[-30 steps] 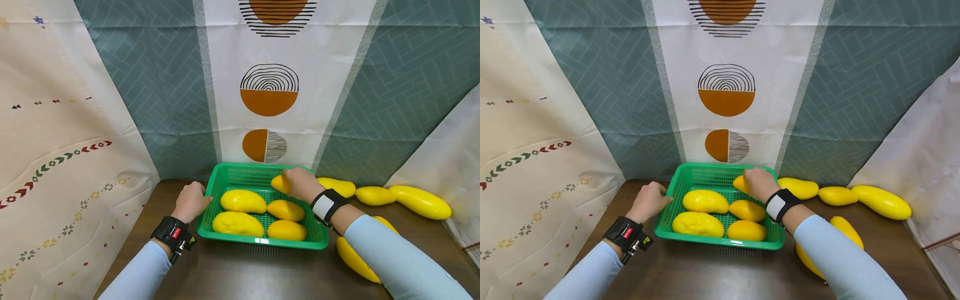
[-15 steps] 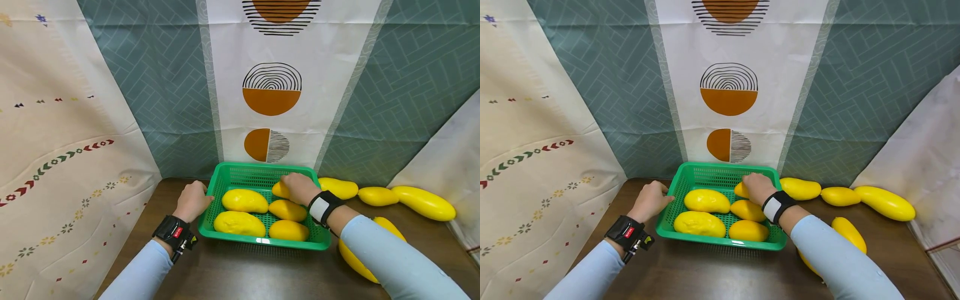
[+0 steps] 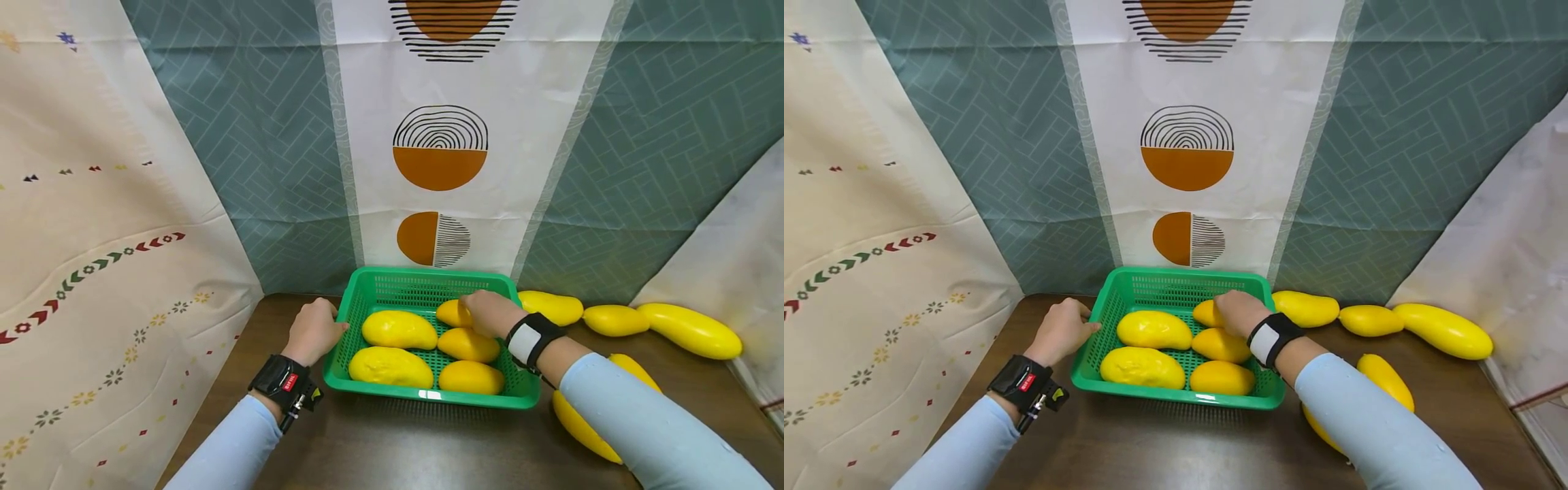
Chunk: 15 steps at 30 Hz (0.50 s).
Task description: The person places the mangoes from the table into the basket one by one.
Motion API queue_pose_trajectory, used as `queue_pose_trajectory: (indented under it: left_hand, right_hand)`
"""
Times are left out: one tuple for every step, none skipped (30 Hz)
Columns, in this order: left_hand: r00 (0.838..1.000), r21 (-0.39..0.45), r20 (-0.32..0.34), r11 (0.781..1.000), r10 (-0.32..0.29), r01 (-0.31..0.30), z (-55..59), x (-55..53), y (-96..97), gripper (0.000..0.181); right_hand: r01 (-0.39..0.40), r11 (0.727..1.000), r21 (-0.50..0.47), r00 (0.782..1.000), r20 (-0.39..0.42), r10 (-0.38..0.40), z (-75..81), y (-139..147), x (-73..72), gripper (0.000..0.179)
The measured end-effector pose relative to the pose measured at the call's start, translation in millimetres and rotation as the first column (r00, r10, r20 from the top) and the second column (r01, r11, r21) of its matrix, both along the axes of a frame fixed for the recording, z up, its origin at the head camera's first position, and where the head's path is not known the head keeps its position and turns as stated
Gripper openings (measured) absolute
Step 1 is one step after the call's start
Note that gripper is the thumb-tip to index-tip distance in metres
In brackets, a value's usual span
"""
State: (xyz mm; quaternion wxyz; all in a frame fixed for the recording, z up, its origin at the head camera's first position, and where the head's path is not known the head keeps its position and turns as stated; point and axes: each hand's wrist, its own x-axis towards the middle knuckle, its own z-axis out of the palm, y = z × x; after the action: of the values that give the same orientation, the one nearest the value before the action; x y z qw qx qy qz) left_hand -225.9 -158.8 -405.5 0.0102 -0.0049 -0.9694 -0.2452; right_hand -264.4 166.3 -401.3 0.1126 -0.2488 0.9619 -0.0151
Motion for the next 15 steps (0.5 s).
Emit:
queue_pose_trajectory:
  left_hand:
    - [1.0,0.001,0.0,1.0,0.0,0.0,0.1,0.1,0.2,0.025]
    - [1.0,0.001,-0.001,1.0,0.002,-0.002,0.3,0.2,0.4,0.025]
    - [1.0,0.001,-0.002,1.0,0.004,-0.004,0.7,0.5,0.6,0.025]
    - [1.0,0.002,-0.002,1.0,0.006,-0.006,0.7,0.6,0.6,0.025]
    - [1.0,0.002,-0.003,1.0,0.009,-0.009,0.5,0.5,0.7,0.024]
    - [1.0,0.0,-0.003,1.0,0.011,-0.011,0.5,0.6,0.8,0.024]
    - [1.0,-0.004,0.0,1.0,0.013,-0.013,0.3,0.6,1.0,0.024]
    - [1.0,-0.007,0.001,1.0,0.014,-0.014,0.3,0.7,1.1,0.024]
    - [1.0,-0.011,0.001,1.0,0.014,-0.014,0.1,0.7,1.1,0.024]
    - [1.0,-0.016,0.001,1.0,0.013,-0.013,-0.3,0.6,1.1,0.025]
    - [1.0,-0.019,0.001,1.0,0.012,-0.012,-0.4,0.7,1.1,0.025]
    - [1.0,-0.022,0.002,1.0,0.012,-0.012,-0.4,0.7,1.1,0.025]
    - [1.0,-0.021,0.002,1.0,0.012,-0.012,-0.5,0.7,0.9,0.024]
    - [1.0,-0.019,0.001,1.0,0.014,-0.014,-0.7,0.6,0.8,0.024]
    - [1.0,-0.017,0.001,1.0,0.016,-0.016,-0.9,0.6,0.4,0.023]
  right_hand:
    - [0.008,1.0,0.002,1.0,0.004,-0.008,0.7,0.4,0.5,0.03]
    - [0.012,1.0,0.007,1.0,0.002,-0.012,0.7,1.2,1.0,0.029]
    - [0.014,1.0,0.015,1.0,-0.005,-0.013,0.9,2.1,1.8,0.027]
    - [0.009,1.0,0.02,1.0,-0.014,-0.009,1.6,2.9,2.5,0.026]
    - [0.006,1.0,0.025,1.0,-0.019,-0.006,1.9,3.9,3.3,0.025]
    - [0.003,1.0,0.025,1.0,-0.023,-0.002,2.7,4.7,4.4,0.024]
    - [-0.003,1.0,0.025,0.999,-0.033,0.004,3.5,5.6,5.5,0.025]
    - [-0.01,1.0,0.015,0.999,-0.043,0.011,4.8,6.7,6.6,0.027]
    - [-0.013,1.0,0.01,0.999,-0.05,0.013,7.0,7.5,7.8,0.032]
    - [-0.015,1.0,-0.002,0.998,-0.055,0.015,9.3,8.5,8.7,0.035]
    - [-0.011,1.0,-0.017,0.998,-0.057,0.01,11.9,9.8,9.5,0.04]
    - [-0.006,1.0,-0.029,0.998,-0.063,0.005,15.4,11.4,10.0,0.044]
    - [0.001,0.999,-0.04,0.998,-0.067,-0.004,18.8,13.6,10.1,0.047]
    - [0.01,0.999,-0.053,0.998,-0.069,-0.014,22.5,16.1,10.1,0.049]
    - [0.022,0.998,-0.058,0.997,-0.069,-0.026,26.3,18.8,9.9,0.051]
